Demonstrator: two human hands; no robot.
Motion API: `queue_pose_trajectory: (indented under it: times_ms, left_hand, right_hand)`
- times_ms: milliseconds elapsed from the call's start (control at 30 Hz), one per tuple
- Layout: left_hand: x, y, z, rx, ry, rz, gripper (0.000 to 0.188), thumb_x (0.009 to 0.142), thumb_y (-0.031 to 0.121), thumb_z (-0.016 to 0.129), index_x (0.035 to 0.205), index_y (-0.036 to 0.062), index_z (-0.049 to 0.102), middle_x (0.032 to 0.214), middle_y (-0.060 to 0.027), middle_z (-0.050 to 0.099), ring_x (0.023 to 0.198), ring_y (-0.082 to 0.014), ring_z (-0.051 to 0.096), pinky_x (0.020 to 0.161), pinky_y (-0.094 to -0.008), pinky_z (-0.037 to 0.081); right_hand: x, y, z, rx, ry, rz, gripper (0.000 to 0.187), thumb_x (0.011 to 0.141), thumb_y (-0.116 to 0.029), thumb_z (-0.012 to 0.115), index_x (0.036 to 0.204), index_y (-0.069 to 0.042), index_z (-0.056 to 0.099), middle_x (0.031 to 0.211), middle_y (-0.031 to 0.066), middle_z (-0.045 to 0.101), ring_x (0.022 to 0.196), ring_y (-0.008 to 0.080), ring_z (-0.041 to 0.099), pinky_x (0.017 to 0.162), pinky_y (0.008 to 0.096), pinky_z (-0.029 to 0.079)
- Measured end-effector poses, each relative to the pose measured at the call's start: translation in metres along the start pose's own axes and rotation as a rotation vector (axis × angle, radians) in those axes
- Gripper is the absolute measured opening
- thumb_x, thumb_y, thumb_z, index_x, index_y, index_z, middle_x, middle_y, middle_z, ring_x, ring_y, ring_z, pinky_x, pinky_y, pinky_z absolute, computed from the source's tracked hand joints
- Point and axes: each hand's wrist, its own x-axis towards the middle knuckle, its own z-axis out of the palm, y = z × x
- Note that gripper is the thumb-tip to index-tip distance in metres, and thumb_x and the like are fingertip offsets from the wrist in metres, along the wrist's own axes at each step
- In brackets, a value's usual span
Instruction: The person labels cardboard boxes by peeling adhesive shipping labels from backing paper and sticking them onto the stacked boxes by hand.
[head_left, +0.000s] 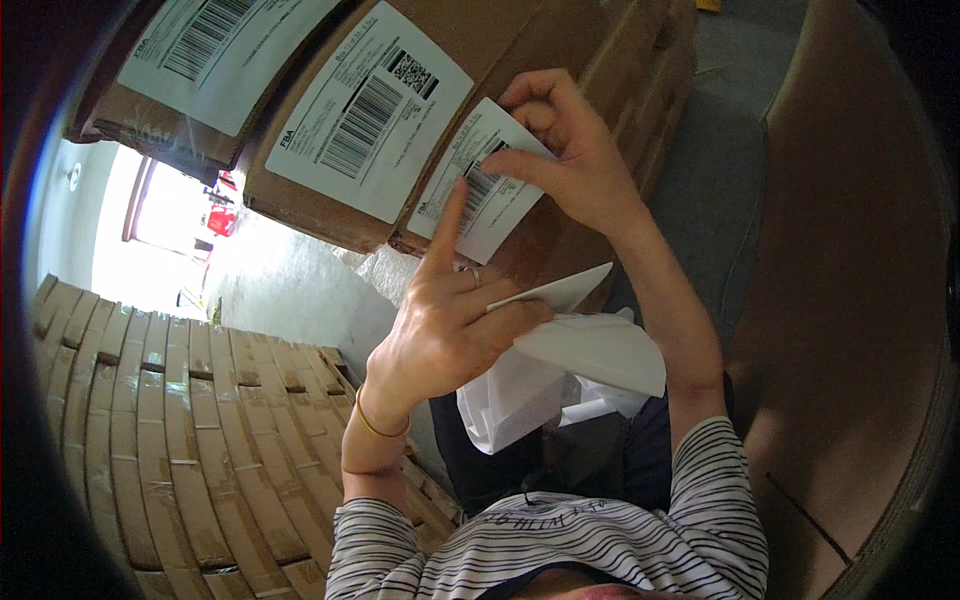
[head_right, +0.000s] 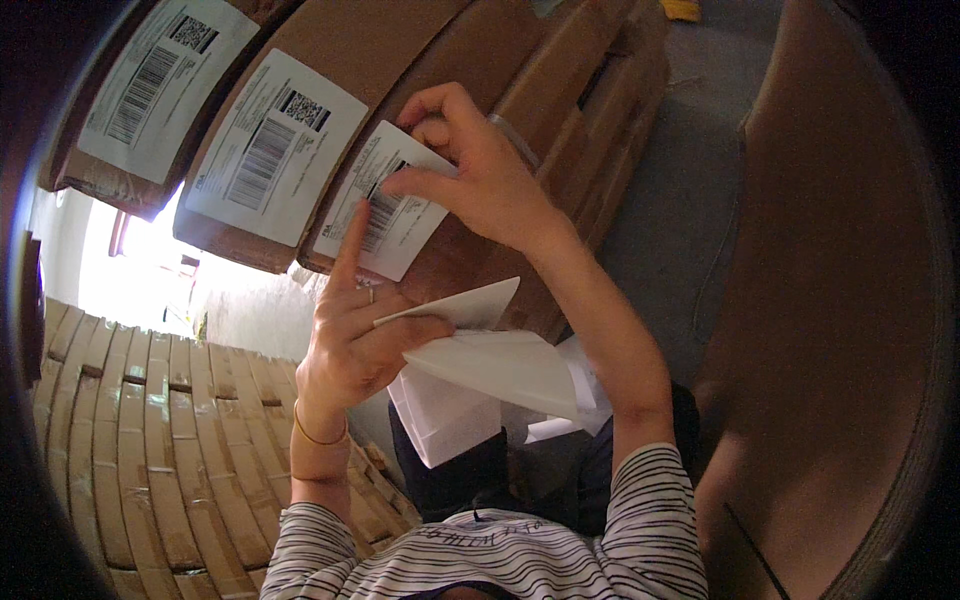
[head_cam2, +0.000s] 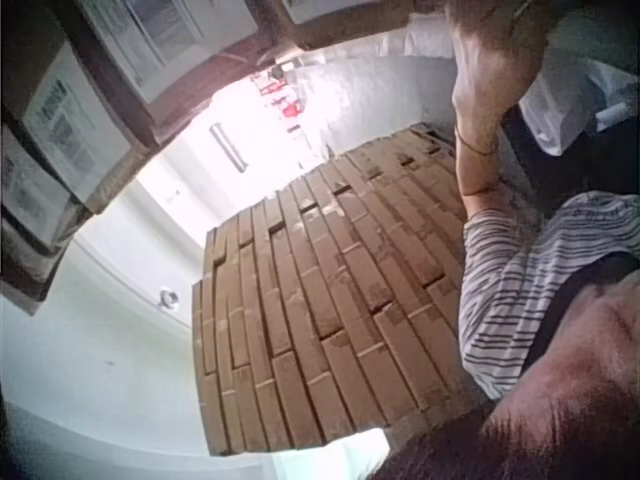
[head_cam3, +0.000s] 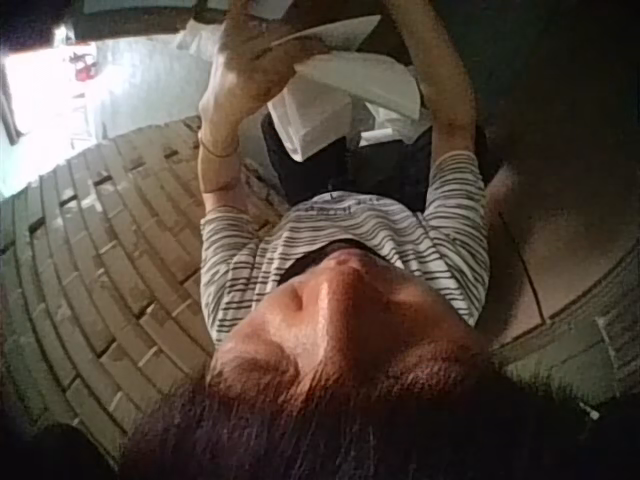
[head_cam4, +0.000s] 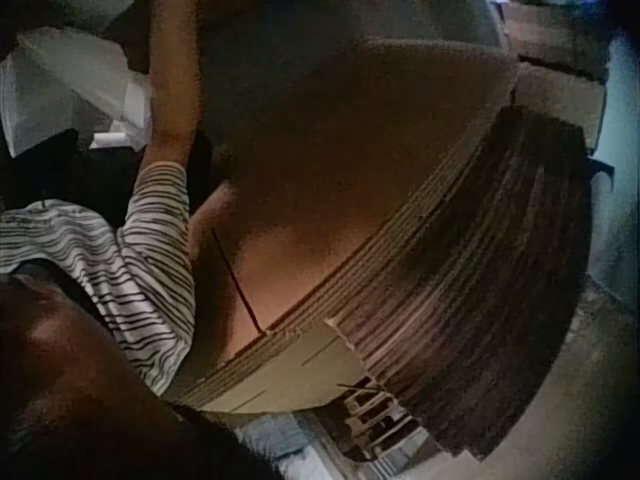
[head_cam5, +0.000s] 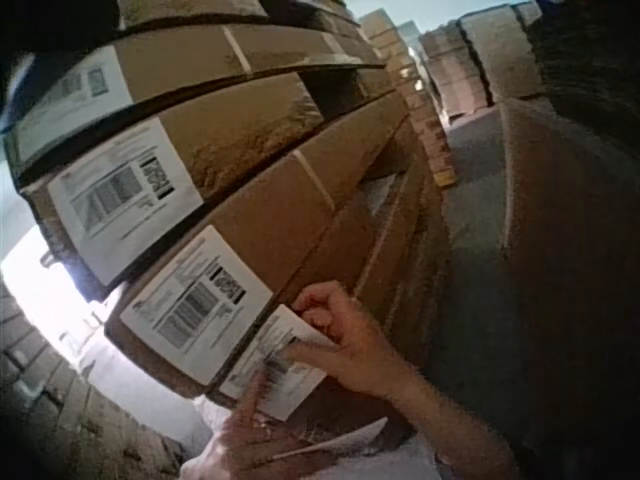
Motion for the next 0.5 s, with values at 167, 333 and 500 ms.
queue_pose_trajectory:
  times_ms: [167,333,500]
  left_hand:
    - [-0.002,-0.001,0.004,-0.033,0.026,-0.013,0.014,0.061,0.008,0.072,0.073,0.0142,0.071,0.061,0.0019,0.062,0.058,-0.0093,0.062,0.113,-0.0623,0.021]
    - [-0.006,0.001,0.005,-0.058,0.045,-0.041,0.018,0.061,0.006,0.070,0.076,0.0160,0.071,0.070,0.0012,0.068,0.061,-0.0102,0.064,0.113,-0.0625,0.020]
    - [-0.009,0.003,0.005,-0.060,0.072,-0.036,0.018,0.059,0.008,0.069,0.075,0.0164,0.071,0.071,0.0018,0.068,0.064,-0.0106,0.065,0.113,-0.0631,0.020]
  right_hand:
    - [0.002,-0.016,0.005,-0.199,0.021,0.036,0.054,0.077,-0.014,0.077,0.116,-0.006,0.041,0.085,0.0070,0.068,0.086,0.0113,0.064,0.076,0.0273,0.050]
    - [0.012,-0.031,0.000,-0.438,-0.016,0.225,0.072,0.062,-0.034,0.087,0.109,-0.004,0.042,0.074,0.0139,0.065,0.073,0.0207,0.066,0.061,0.0293,0.049]
    - [0.016,-0.037,-0.009,-0.622,0.011,0.284,0.069,0.061,-0.038,0.087,0.105,-0.002,0.048,0.074,0.0145,0.064,0.073,0.0221,0.067,0.062,0.0310,0.050]
